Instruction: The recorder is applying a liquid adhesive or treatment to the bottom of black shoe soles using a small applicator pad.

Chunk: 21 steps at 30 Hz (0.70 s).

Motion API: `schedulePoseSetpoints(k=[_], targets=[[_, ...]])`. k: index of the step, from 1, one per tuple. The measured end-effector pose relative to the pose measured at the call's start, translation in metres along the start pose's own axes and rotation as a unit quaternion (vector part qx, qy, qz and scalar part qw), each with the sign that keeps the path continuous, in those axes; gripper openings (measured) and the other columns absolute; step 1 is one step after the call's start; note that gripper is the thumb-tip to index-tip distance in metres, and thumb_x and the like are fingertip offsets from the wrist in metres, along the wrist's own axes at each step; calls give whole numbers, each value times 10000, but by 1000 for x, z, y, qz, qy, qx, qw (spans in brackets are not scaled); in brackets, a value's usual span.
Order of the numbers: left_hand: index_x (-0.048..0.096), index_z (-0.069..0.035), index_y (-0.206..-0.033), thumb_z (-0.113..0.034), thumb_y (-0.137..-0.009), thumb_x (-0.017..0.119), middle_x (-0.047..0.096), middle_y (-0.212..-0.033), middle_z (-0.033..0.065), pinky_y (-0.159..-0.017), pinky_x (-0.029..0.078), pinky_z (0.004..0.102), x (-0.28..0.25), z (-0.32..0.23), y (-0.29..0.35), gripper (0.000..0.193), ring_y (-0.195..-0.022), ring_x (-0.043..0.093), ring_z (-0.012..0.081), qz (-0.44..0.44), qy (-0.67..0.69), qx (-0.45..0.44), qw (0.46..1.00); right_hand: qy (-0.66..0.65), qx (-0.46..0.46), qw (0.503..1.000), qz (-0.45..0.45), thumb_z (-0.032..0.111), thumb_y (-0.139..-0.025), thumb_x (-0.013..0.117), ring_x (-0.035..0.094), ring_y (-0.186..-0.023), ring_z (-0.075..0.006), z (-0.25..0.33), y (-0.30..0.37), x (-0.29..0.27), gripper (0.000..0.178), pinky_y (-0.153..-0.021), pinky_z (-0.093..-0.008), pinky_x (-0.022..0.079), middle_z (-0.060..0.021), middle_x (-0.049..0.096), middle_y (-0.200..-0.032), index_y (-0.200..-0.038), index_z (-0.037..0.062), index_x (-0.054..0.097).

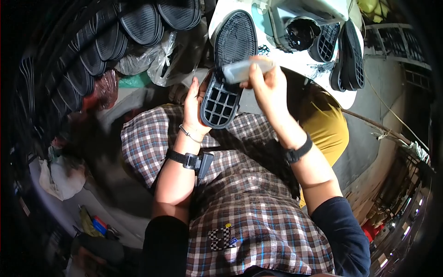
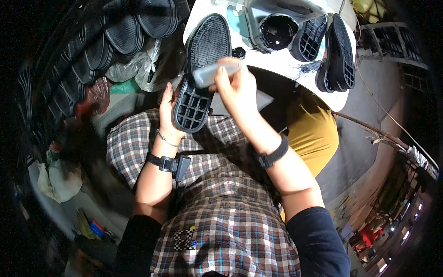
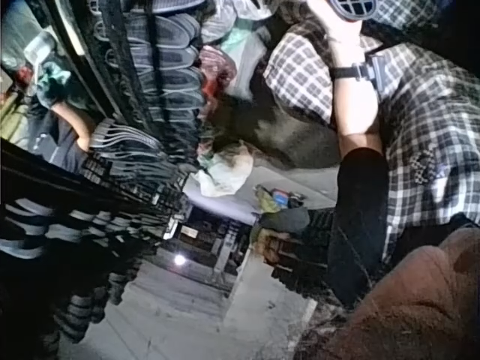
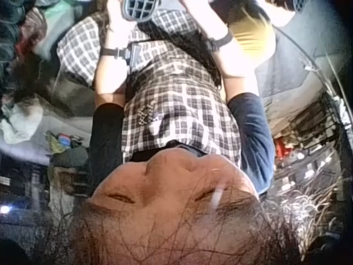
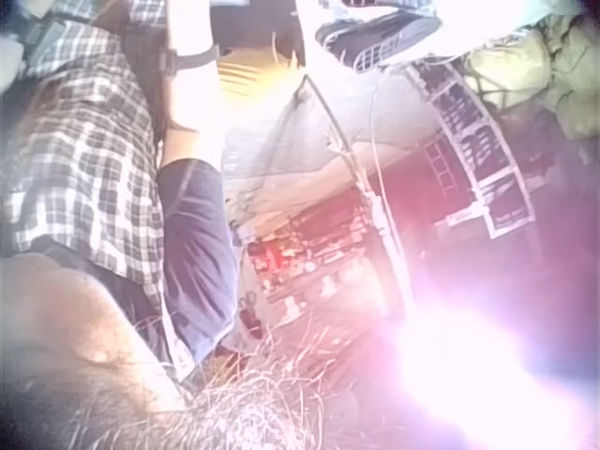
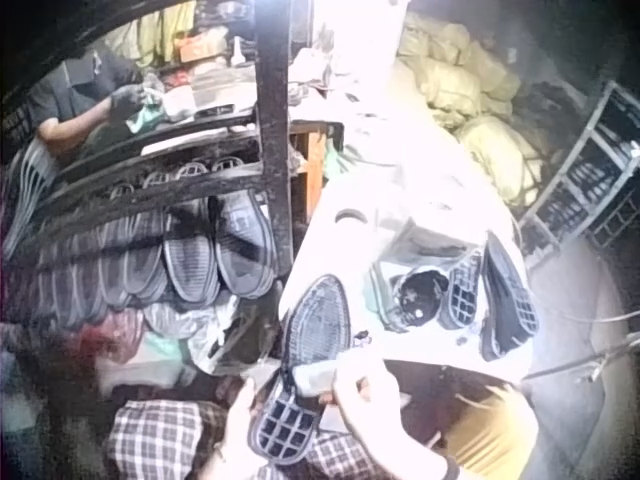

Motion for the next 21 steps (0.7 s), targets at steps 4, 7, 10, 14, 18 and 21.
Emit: schedulePoseSetpoints(k=[4, 7, 10, 14, 18, 21], targets=[[516, -37, -1280, -580, -958, 351, 612, -1199, 192, -907, 520, 475, 6, -2, -2, 653, -1045, 629, 347, -5, 14, 7, 1000, 51, 9, 994, 94, 100, -936, 568, 622, -643, -101, 4, 62, 18, 212, -580, -241, 516, -85, 646, -800, -1095, -36, 533], [526, -38, -1264, -581, -956, 362, 618, -1184, 197, -897, 528, 459, 15, 0, -1, 646, -1026, 638, 337, 7, 35, -4, 999, 12, 27, 996, 79, 122, -941, 566, 627, -651, -105, -1, 53, 9, 220, -596, -234, 521, -89, 649, -816, -1097, -32, 542], [513, -19, -1277, -593, -953, 354, 618, -1182, 195, -905, 524, 453, 16, -2, 2, 678, -1033, 634, 331, 18, -27, 11, 999, -10, 25, 1000, 0, 135, -947, 567, 623, -663, -103, 4, 26, -6, 234, -611, -240, 527, -96, 651, -845, -1118, -21, 534], [506, -37, -1294, -569, -953, 395, 623, -1183, 176, -905, 523, 433, 10, -5, -2, 642, -1035, 638, 302, 7, -11, 20, 1000, 76, 52, 980, 175, 157, -957, 564, 619, -698, -93, 3, 61, 30, 244, -639, -237, 535, -97, 649, -911, -1130, -12, 532], [466, -93, -1356, -519, -983, 377, 609, -1234, 117, -962, 487, 413, 22, -3, 4, 574, -1113, 601, 263, 15, -2, 13, 1000, -26, 52, 995, 85, 148, -955, 564, 621, -715, -98, 6, 37, 7, 239, -628, -233, 534, -91, 639, -900, -1128, -10, 517], [457, -103, -1374, -527, -985, 357, 607, -1243, 117, -962, 488, 411, 25, -3, 7, 583, -1121, 599, 267, 74, -14, -9, 997, 8, 51, 995, 89, 142, -951, 568, 616, -666, -102, 0, 38, 14, 229, -610, -238, 522, -74, 631, -869, -1112, -14, 521]])
Point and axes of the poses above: each hand's wrist, its own y-axis away from the middle knuckle, its own x-axis out of the palm, z = x × y, the point moved 10 cm from there along -y, towards the middle knuckle
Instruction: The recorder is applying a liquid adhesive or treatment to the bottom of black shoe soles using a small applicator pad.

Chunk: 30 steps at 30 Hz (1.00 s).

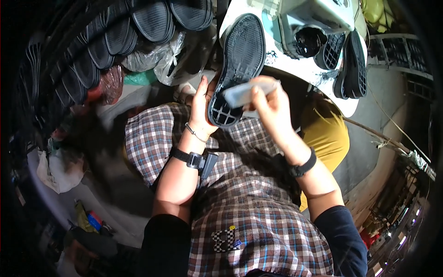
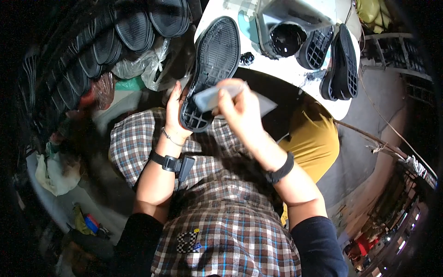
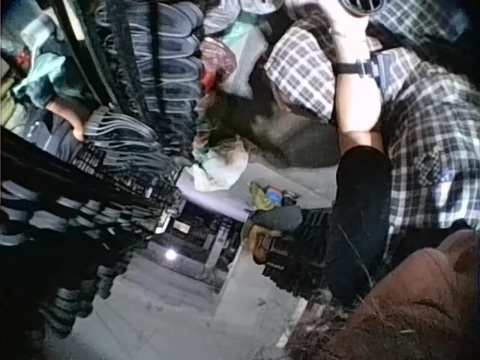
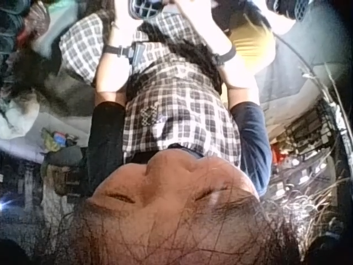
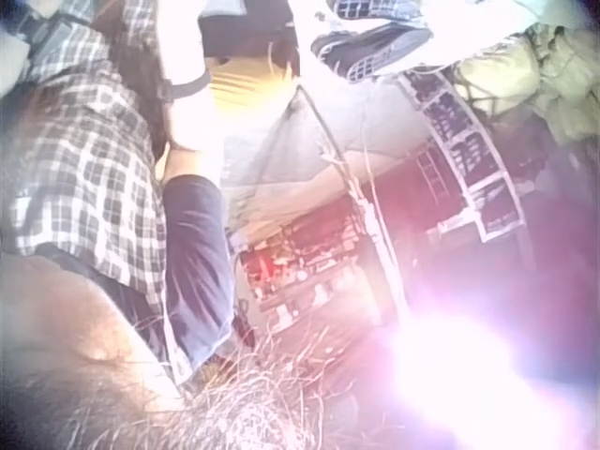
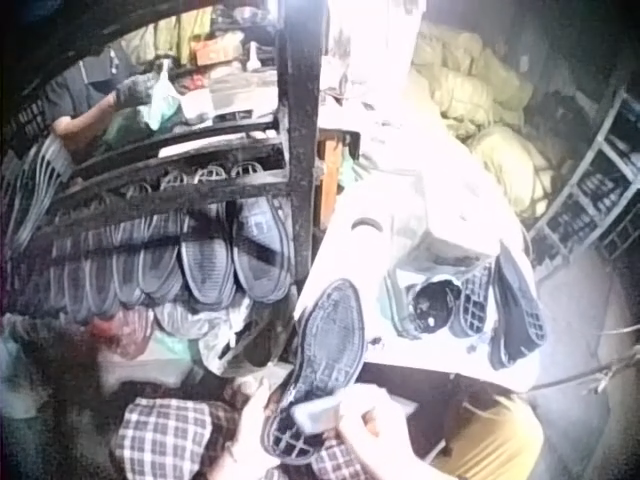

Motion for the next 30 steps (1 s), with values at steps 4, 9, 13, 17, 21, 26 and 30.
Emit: schedulePoseSetpoints(k=[4, 9, 13, 17, 21, 26, 30], targets=[[462, -98, -1370, -524, -990, 344, 606, -1246, 121, -969, 483, 416, -13, -5, -2, 583, -1118, 602, 269, -50, -1, 33, 998, 64, 22, 992, 106, 133, -942, 569, 587, -647, -77, 4, 16, 19, 203, -593, -239, 504, -53, 623, -838, -1086, -9, 552], [532, -38, -1250, -498, -979, 408, 630, -1173, 156, -919, 517, 416, -2, -5, -5, 548, -1052, 634, 281, -48, 19, 30, 998, 36, 23, 994, 99, 158, -957, 566, 573, -721, -74, 17, -5, 15, 212, -645, -237, 496, -43, 621, -849, -1092, -5, 546], [544, -34, -1238, -469, -988, 407, 632, -1175, 152, -931, 513, 408, 0, -5, -9, 520, -1054, 633, 274, -28, 37, 15, 999, 132, 1, 969, 209, 146, -944, 569, 584, -690, -100, 28, -1, 28, 199, -644, -250, 496, -62, 632, -803, -1073, -5, 567], [548, -14, -1229, -459, -990, 402, 635, -1167, 174, -926, 518, 431, -4, 0, -4, 526, -1038, 640, 289, -41, 37, -8, 998, 195, -11, 954, 228, 178, -945, 566, 615, -726, -125, 49, -10, 10, 221, -674, -259, 508, -75, 650, -825, -1080, 5, 589], [561, -9, -1213, -420, -996, 374, 661, -1086, 191, -777, 577, 510, -15, 10, 3, 502, -919, 677, 339, -58, 64, -61, 994, 126, -111, 983, 76, 146, -951, 590, 638, -867, -140, 70, -24, -33, 217, -759, -282, 534, -79, 660, -985, -1133, 28, 600], [547, -21, -1230, -341, -1002, 354, 661, -1085, 187, -762, 582, 517, -3, 10, 16, 438, -924, 675, 343, -12, 42, -40, 998, 375, -319, 842, 220, -138, -684, 586, 650, -977, -294, 88, -10, 14, 463, -828, -334, 539, -126, 653, -1099, -1100, 57, 641], [397, -119, -1406, -292, -1004, 364, 589, -1233, 165, -768, 584, 505, 7, 5, 21, 439, -1013, 652, 317, 2, 36, -12, 999, 478, -343, 773, 238, -100, -651, 549, 632, -1022, -311, 80, -28, 26, 512, -859, -366, 527, -126, 632, -1155, -1133, 60, 619]])
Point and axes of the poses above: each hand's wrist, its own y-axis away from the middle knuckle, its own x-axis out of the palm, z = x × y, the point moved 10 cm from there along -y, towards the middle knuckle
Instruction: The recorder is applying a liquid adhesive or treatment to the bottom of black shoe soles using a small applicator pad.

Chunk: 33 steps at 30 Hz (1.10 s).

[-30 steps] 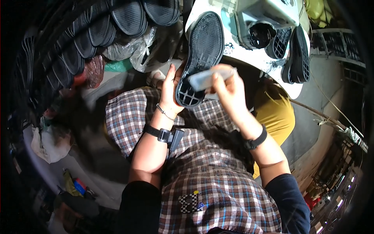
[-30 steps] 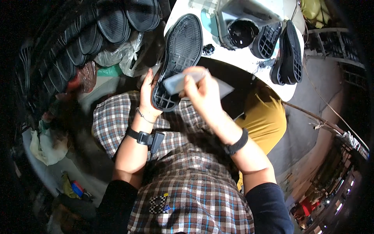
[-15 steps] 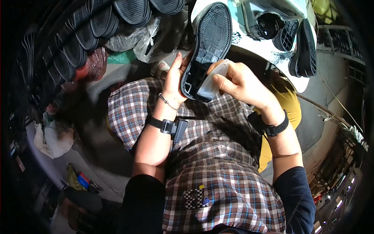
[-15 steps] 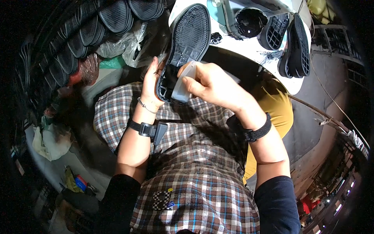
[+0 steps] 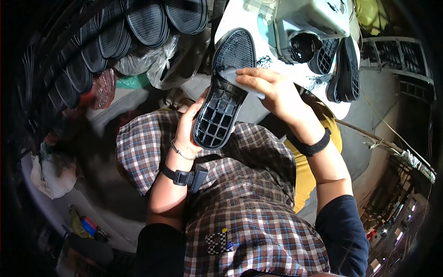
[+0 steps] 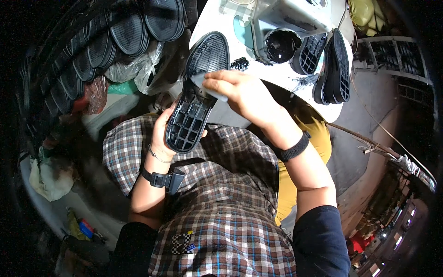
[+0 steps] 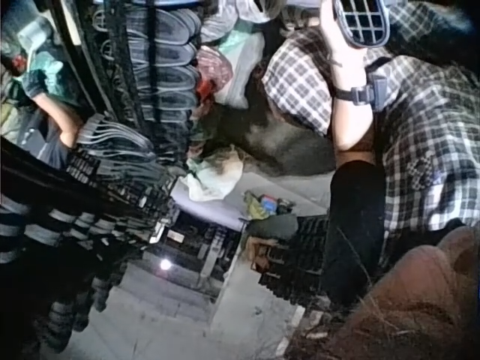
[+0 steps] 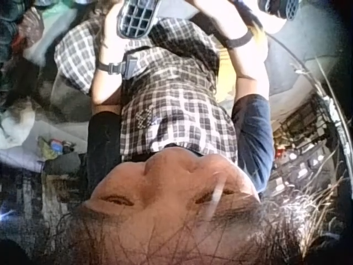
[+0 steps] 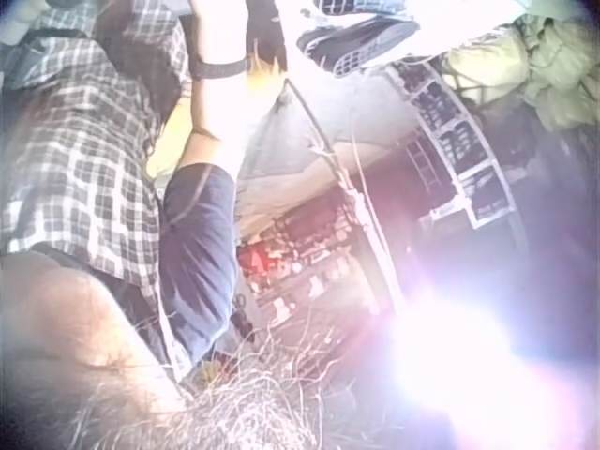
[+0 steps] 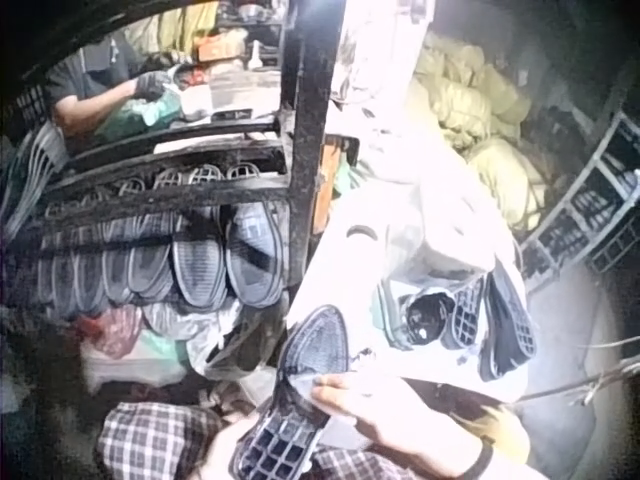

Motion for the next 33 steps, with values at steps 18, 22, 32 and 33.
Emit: schedulePoseSetpoints(k=[18, 22, 32, 33], targets=[[387, -86, -1383, -222, -896, 428, 569, -1252, 208, -861, 533, 570, 7, 7, -10, 507, -1048, 627, 369, 5, 24, -3, 1000, 169, 47, 982, -75, -62, -691, 581, 613, -1035, -305, -52, -24, -22, 478, -857, -351, 528, -84, 624, -1165, -1146, 86, 601], [403, -79, -1358, -230, -872, 386, 569, -1252, 207, -887, 513, 587, 8, 9, -10, 509, -1058, 619, 382, 17, 43, -8, 999, 178, 23, 983, -36, -12, -739, 575, 615, -1035, -286, -35, -24, -13, 423, -872, -349, 521, -85, 616, -1184, -1149, 90, 599], [520, -22, -1256, -266, -842, 377, 595, -1202, 237, -890, 514, 577, -6, 19, -13, 501, -1022, 625, 409, -12, 59, -55, 997, 189, 5, 981, -32, 7, -738, 580, 614, -1023, -281, -26, -24, -9, 414, -859, -349, 526, -82, 621, -1174, -1144, 88, 605], [522, 1, -1253, -282, -843, 368, 588, -1213, 245, -892, 516, 567, -9, 23, -13, 522, -1012, 630, 410, -25, 53, -72, 996, 193, 1, 981, -26, 24, -746, 582, 614, -1022, -274, -25, -25, -6, 402, -854, -346, 527, -78, 622, -1170, -1142, 87, 606]])
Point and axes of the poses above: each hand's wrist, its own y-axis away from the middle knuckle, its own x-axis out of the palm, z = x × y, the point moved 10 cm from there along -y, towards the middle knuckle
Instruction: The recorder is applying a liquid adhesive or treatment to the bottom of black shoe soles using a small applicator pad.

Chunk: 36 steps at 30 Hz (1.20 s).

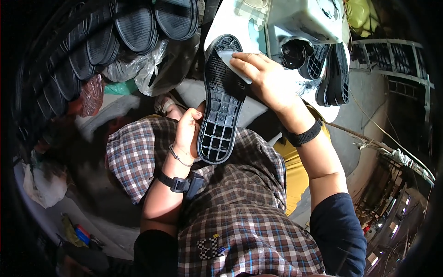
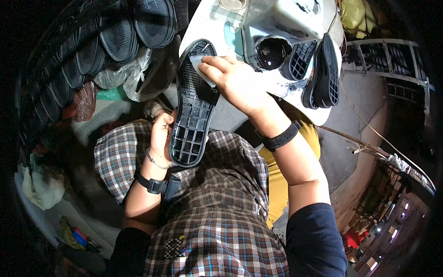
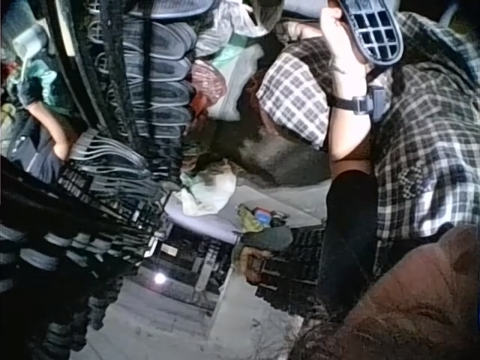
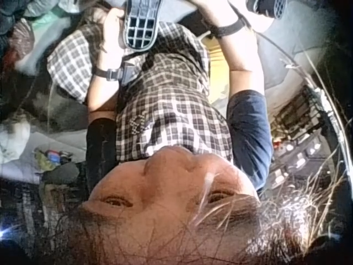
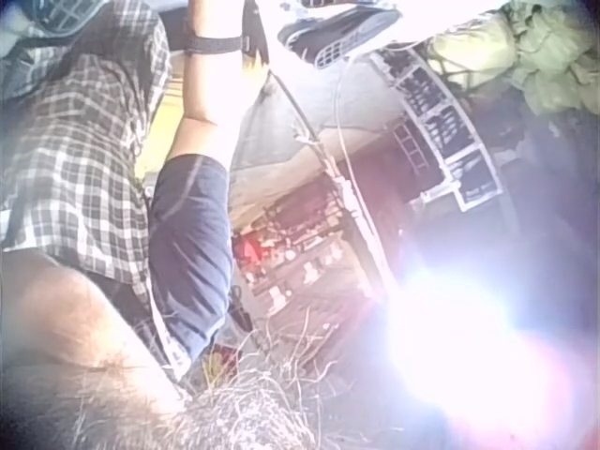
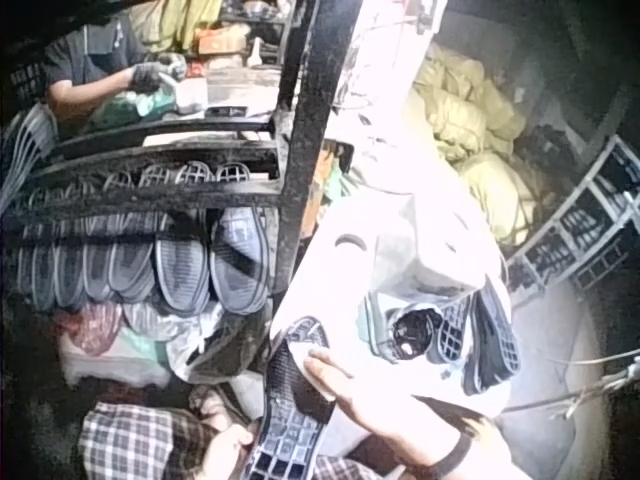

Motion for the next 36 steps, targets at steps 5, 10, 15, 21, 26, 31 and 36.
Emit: schedulePoseSetpoints(k=[5, 10, 15, 21, 26, 31, 36], targets=[[470, 46, -1322, -322, -851, 324, 518, -1303, 284, -861, 542, 527, 0, -1, 1, 615, -977, 649, 407, -56, -10, 21, 998, -1, 9, 1000, -8, 61, -760, 585, 615, -1006, -258, -6, -5, 4, 385, -836, -340, 527, -69, 627, -1149, -1144, 87, 605], [379, 78, -1373, -461, -964, 320, 496, -1314, 301, -818, 576, 456, 21, 6, -2, 679, -966, 661, 372, 28, 18, -9, 999, 6, 25, 999, -20, 50, -762, 575, 620, -977, -263, -6, -10, 3, 372, -813, -338, 528, -63, 631, -1117, -1131, 87, 607], [375, 60, -1380, -522, -981, 314, 501, -1308, 296, -810, 581, 451, 22, 7, -2, 709, -954, 665, 362, 25, 5, -6, 1000, 29, 48, 997, -61, 20, -764, 542, 631, -924, -279, -24, -14, -6, 326, -782, -357, 532, -72, 633, -1095, -1077, 72, 614], [412, 48, -1361, -488, -995, 315, 535, -1284, 262, -799, 579, 419, 9, 11, -5, 655, -963, 664, 330, 12, -3, 0, 1000, 0, 42, 997, -67, 1, -738, 568, 629, -952, -284, 2, -7, -13, 344, -785, -367, 534, -84, 637, -1075, -1073, 64, 616], [438, 18, -1353, -439, -1019, 304, 553, -1283, 217, -927, 519, 381, 21, 13, -3, 582, -1102, 608, 273, 63, -30, -3, 998, 24, 60, 996, -56, 21, -753, 572, 627, -940, -280, -11, -13, -2, 333, -763, -358, 534, -76, 632, -1057, -1079, 79, 608], [452, 17, -1343, -449, -1017, 314, 566, -1270, 203, -926, 519, 376, 16, 15, -2, 585, -1097, 611, 265, 45, -43, 2, 998, 57, 90, 994, -32, 36, -763, 561, 640, -895, -273, -9, -23, -5, 257, -721, -354, 541, -97, 627, -990, -1015, 59, 606], [482, 14, -1313, -473, -1009, 329, 607, -1213, 176, -916, 523, 364, 10, 13, -3, 594, -1044, 637, 246, 1, -72, 13, 997, 113, 155, 981, 11, 54, -760, 570, 667, -807, -284, -9, -36, -5, 154, -675, -365, 549, -137, 643, -895, -907, 26, 607]])
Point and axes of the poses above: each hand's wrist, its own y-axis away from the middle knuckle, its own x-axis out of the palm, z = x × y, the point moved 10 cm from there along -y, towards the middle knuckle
